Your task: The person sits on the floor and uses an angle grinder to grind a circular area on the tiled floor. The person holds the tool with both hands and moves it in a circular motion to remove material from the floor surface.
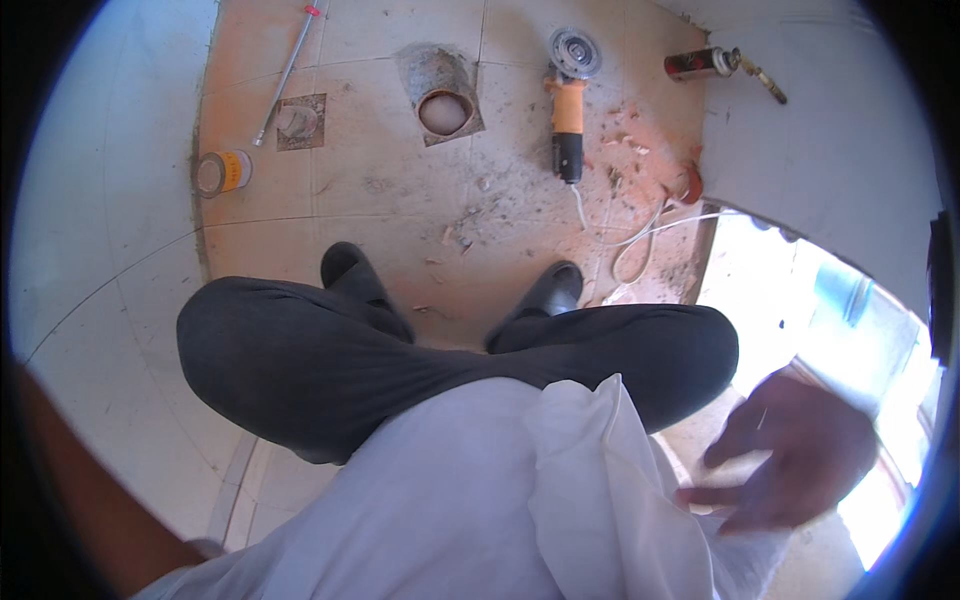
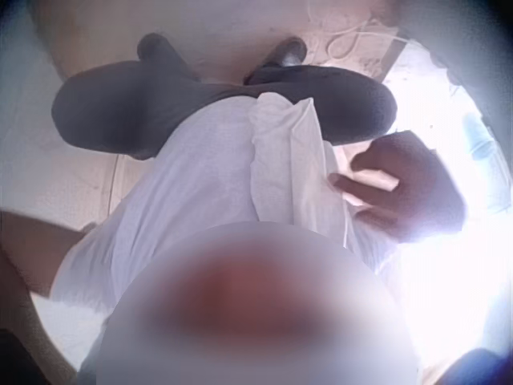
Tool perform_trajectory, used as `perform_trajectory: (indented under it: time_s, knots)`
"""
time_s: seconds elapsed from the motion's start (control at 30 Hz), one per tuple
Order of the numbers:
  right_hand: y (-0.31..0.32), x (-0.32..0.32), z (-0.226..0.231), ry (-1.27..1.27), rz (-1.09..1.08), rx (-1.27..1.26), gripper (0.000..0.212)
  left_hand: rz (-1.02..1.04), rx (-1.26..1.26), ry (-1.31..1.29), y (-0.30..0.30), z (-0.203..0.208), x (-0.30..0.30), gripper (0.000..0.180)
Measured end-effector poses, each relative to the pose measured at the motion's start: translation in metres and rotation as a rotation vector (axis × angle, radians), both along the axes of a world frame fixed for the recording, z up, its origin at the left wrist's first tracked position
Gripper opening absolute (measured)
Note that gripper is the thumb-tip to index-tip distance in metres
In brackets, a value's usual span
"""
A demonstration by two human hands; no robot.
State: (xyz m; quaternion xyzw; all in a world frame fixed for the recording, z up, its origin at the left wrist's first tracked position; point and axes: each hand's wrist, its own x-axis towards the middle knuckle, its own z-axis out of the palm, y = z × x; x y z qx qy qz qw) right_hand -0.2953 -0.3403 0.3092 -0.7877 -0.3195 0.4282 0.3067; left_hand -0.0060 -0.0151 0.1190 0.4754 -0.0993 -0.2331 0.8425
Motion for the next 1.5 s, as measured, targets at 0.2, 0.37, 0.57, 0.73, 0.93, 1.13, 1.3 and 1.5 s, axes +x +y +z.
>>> perform_trajectory:
  time_s: [0.2, 0.37, 0.57, 0.73, 0.93, 1.13, 1.3, 1.5]
  knots:
    - [0.018, -0.035, -0.008, -0.184, -0.184, 0.322, 0.029, -0.453, 0.52, -0.396, 0.023, 0.018, -0.073, 0.041]
    - [0.008, -0.04, -0.017, -0.219, -0.204, 0.254, 0.031, -0.568, 0.617, -0.565, 0.032, 0.025, -0.093, 0.042]
    - [0.005, -0.044, -0.009, -0.23, -0.218, 0.182, 0.035, -0.615, 0.669, -0.646, 0.033, 0.038, -0.093, 0.043]
    - [0.007, -0.037, -0.001, -0.231, -0.218, 0.166, 0.041, -0.64, 0.726, -0.712, 0.04, 0.049, -0.089, 0.045]
    - [0.014, -0.009, -0.004, -0.225, -0.186, 0.089, 0.048, -0.631, 0.765, -0.817, 0.062, 0.064, -0.083, 0.046]
    - [-0.032, 0.072, -0.056, -0.342, -0.408, -0.187, 0.057, -0.608, 0.885, -0.911, 0.083, 0.115, -0.028, 0.048]
    - [-0.099, 0.128, -0.272, -0.103, -0.429, -0.913, 0.064, -0.539, 1.019, -0.926, 0.048, 0.135, 0.042, 0.049]
    - [-0.068, 0.083, -0.473, 0.233, -1.081, -0.837, 0.106, -1.055, 1.668, -0.864, -0.056, -0.058, 0.091, 0.058]
